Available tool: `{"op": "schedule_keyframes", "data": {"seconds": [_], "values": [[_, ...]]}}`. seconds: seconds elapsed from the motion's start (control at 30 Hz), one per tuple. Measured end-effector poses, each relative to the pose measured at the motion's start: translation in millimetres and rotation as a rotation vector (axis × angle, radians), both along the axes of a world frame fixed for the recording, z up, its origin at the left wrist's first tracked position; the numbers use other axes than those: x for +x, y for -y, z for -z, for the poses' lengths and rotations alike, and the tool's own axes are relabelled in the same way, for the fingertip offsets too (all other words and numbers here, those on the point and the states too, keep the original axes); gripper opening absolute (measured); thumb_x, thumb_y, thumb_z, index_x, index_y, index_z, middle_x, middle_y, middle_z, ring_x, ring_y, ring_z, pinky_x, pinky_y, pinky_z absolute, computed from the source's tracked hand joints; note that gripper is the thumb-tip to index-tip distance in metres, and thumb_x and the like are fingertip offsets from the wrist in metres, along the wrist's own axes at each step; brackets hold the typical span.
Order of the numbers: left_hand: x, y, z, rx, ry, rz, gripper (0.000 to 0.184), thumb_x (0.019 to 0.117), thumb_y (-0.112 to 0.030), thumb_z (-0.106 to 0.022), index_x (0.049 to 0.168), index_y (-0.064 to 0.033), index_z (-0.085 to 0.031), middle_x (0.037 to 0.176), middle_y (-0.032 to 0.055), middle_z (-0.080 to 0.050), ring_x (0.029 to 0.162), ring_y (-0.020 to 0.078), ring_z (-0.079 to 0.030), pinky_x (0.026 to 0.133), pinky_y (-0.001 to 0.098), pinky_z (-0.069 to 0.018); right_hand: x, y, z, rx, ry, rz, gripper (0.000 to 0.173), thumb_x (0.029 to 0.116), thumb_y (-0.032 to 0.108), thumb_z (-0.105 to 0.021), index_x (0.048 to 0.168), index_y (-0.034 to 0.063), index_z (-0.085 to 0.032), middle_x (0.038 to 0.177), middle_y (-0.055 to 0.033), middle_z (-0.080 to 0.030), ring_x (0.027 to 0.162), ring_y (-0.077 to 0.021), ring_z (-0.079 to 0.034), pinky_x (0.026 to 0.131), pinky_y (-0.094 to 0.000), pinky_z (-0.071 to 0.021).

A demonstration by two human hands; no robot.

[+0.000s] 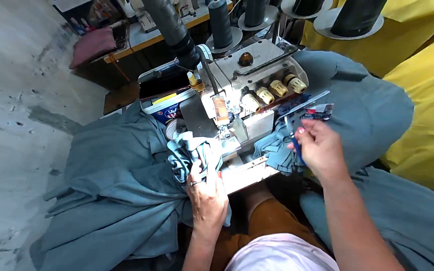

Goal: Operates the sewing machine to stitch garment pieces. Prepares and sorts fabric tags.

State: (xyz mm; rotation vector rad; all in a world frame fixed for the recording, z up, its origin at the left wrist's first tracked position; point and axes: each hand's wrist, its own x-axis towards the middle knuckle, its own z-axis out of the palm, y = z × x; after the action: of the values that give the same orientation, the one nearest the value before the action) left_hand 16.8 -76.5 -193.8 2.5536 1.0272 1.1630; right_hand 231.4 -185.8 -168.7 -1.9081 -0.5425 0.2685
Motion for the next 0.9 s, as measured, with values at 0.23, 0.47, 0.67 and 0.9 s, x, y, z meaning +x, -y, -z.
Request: {"op": "schedule_keyframes", "data": {"seconds": [0.23, 0.47, 0.67, 0.9], "values": [[0.4, -1.0, 2.7, 0.016, 0.025, 0.009, 0.031, 0.0948, -0.014, -0.058, 0.114, 0.0029, -0.075, 0.121, 0.0302, -0.063, 0.112, 0.0373, -0.063, 0.097, 0.0424, -0.0497, -71.6, -32.4, -15.7, -0.252, 0.717, -0.359, 0.038, 0.0998, 0.024, -0.061, 0.134, 0.0092, -0.069, 0.094, -0.0166, -0.064, 0.062, -0.0286, -0.064, 0.054, -0.0441, -0.0522], [-0.3, -0.9, 3.1, 0.009, 0.030, 0.001, 0.031, 0.0939, -0.013, -0.059, 0.114, 0.0018, -0.076, 0.120, 0.0304, -0.064, 0.108, 0.0383, -0.065, 0.093, 0.0455, -0.0513, -87.6, -71.6, -57.1, -0.825, 0.621, -0.627, 0.053, 0.1030, 0.004, -0.048, 0.155, 0.0121, -0.045, 0.125, -0.0194, -0.061, 0.094, -0.0349, -0.068, 0.072, -0.0454, -0.0541], [-5.6, -3.1, 6.1, -0.027, 0.058, 0.035, 0.027, 0.0915, -0.010, -0.061, 0.109, 0.0030, -0.076, 0.123, 0.0304, -0.063, 0.113, 0.0378, -0.063, 0.097, 0.0441, -0.0498, -77.5, -62.2, -13.8, -0.155, 0.659, -0.358, 0.031, 0.1013, 0.019, -0.057, 0.125, 0.0061, -0.072, 0.089, -0.0135, -0.067, 0.067, -0.0279, -0.066, 0.056, -0.0437, -0.0540], [-23.3, -23.7, -10.4, 0.204, -0.140, 0.205, 0.030, 0.0970, -0.021, -0.058, 0.114, -0.0062, -0.077, 0.109, 0.0177, -0.074, 0.104, 0.0313, -0.070, 0.097, 0.0482, -0.0480, -92.2, -65.4, -4.0, 0.087, 0.331, -0.324, 0.023, 0.0915, 0.019, -0.071, 0.080, -0.0004, -0.064, 0.065, -0.0044, -0.055, 0.061, -0.0103, -0.051, 0.059, -0.0281, -0.0425]]}}
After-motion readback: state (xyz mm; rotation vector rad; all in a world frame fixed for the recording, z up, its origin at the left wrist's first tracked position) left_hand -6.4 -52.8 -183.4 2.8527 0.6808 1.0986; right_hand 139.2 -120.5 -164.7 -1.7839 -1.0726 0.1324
